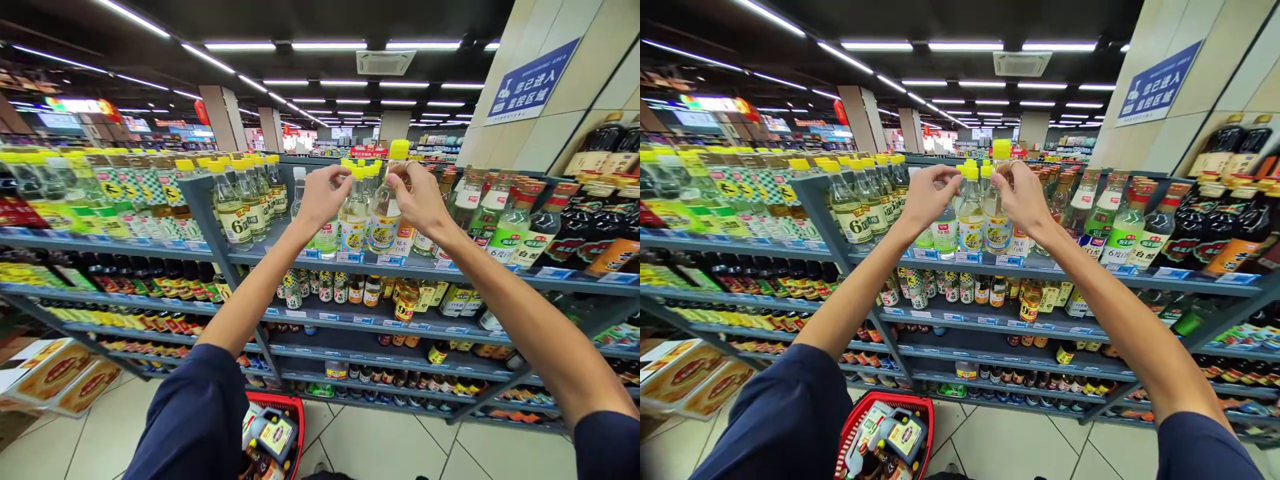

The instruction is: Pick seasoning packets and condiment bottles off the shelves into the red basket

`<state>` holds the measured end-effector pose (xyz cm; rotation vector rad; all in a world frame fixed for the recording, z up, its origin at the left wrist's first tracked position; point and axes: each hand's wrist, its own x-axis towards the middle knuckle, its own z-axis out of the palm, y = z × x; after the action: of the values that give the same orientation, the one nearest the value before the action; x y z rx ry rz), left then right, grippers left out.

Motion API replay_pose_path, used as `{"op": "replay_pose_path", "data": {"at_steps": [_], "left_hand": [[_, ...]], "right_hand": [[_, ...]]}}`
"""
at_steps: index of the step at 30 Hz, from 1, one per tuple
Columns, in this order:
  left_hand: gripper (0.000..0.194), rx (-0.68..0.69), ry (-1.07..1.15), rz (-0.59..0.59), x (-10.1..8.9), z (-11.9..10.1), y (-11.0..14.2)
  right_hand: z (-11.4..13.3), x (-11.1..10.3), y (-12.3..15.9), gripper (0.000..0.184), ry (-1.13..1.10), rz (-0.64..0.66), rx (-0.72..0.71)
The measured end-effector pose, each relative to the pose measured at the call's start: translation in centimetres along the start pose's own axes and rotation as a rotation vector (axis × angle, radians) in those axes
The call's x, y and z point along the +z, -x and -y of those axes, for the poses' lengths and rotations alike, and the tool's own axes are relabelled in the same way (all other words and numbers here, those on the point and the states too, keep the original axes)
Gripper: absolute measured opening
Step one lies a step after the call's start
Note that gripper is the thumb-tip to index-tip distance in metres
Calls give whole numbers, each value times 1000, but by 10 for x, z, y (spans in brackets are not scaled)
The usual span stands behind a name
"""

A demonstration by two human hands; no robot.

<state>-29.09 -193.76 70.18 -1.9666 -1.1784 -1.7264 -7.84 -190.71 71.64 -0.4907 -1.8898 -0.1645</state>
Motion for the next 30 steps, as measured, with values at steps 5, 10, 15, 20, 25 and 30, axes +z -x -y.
{"op": "replay_pose_path", "data": {"at_steps": [5,10,15,20,25,30], "left_hand": [[24,22,69,44,13,3,-5],[27,48,100,70,21,11,-11],[29,53,131,88,23,11,-12],[32,6,141,90,14,9,7],[28,-47,44,94,2,31,63],[25,-97,-227,362,6,74,113]], "right_hand": [[-11,15,3,41,-19,14,40],[-22,28,2,36,-11,28,88],[-38,43,8,28,-13,34,197],[-41,45,6,34,-7,27,221],[-14,26,40,49,92,-228,105],[-17,49,120,25,49,112,176]]}}
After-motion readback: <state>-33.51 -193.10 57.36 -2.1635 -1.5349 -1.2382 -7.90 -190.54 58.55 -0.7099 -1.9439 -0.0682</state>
